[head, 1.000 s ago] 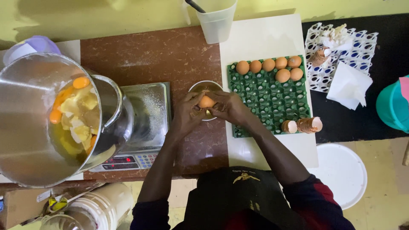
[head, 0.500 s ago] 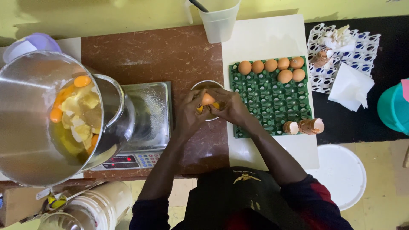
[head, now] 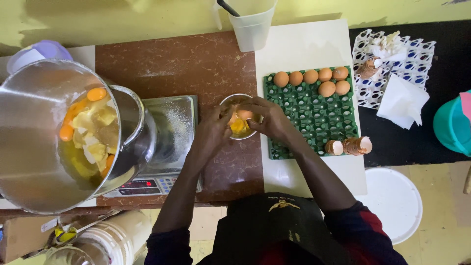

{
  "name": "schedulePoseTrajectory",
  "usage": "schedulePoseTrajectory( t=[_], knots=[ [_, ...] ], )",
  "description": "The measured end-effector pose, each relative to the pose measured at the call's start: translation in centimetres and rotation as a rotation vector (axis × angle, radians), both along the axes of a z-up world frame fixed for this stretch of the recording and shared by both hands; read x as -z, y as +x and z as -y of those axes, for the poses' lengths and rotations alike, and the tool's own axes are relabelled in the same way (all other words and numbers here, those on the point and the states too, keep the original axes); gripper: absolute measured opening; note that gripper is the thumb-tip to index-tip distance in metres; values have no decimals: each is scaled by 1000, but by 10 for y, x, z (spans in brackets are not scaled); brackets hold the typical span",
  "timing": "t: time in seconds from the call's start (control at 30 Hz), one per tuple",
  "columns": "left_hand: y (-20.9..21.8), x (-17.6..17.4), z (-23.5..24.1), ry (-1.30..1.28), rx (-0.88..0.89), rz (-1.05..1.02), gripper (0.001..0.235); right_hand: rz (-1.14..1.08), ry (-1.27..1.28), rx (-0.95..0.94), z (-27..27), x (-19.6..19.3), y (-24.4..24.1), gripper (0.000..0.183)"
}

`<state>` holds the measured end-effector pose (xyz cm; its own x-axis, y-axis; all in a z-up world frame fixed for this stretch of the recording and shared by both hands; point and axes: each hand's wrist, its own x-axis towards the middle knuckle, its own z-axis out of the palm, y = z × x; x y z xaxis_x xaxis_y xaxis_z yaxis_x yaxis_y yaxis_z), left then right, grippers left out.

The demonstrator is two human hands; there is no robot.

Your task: The person cracks eggs one by one into a small metal bowl and then pours the contents into a large mixing bowl on a digital scale. The person repeats this process multiple times, discarding shells after each crack.

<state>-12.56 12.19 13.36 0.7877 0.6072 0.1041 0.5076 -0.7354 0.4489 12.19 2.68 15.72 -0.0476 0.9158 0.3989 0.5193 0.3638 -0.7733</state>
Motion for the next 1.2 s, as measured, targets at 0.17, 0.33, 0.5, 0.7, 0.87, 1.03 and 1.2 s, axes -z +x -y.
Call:
schedulePoseTrajectory(
  t=[0.17, 0.33, 0.5, 0.7, 0.87, 1.03, 1.2],
  knots=[
    [-12, 29, -6, 175, -77, 61, 63, 67, -85, 97, -1, 27, 1, 43],
    [-17, 34, 7, 135, -146, 66, 70, 127, -129, 176, 3, 52, 1, 44],
    [-13, 28, 22, 96, -309, 89, 69, 107, -184, 233, 6, 59, -5, 50],
    [-12, 18, 37, -7, -517, 249, 60, -276, -210, 314, 16, 48, -24, 49],
    [16, 30, 70, -265, -748, 625, 58, -580, -226, 345, 24, 71, -42, 59],
    [47, 8, 100, -613, -728, 946, 64, -847, -263, 317, 34, 91, -55, 64],
    [67, -1, 114, -574, -616, 694, 57, -706, -164, 366, 44, 124, -52, 59]
  ],
)
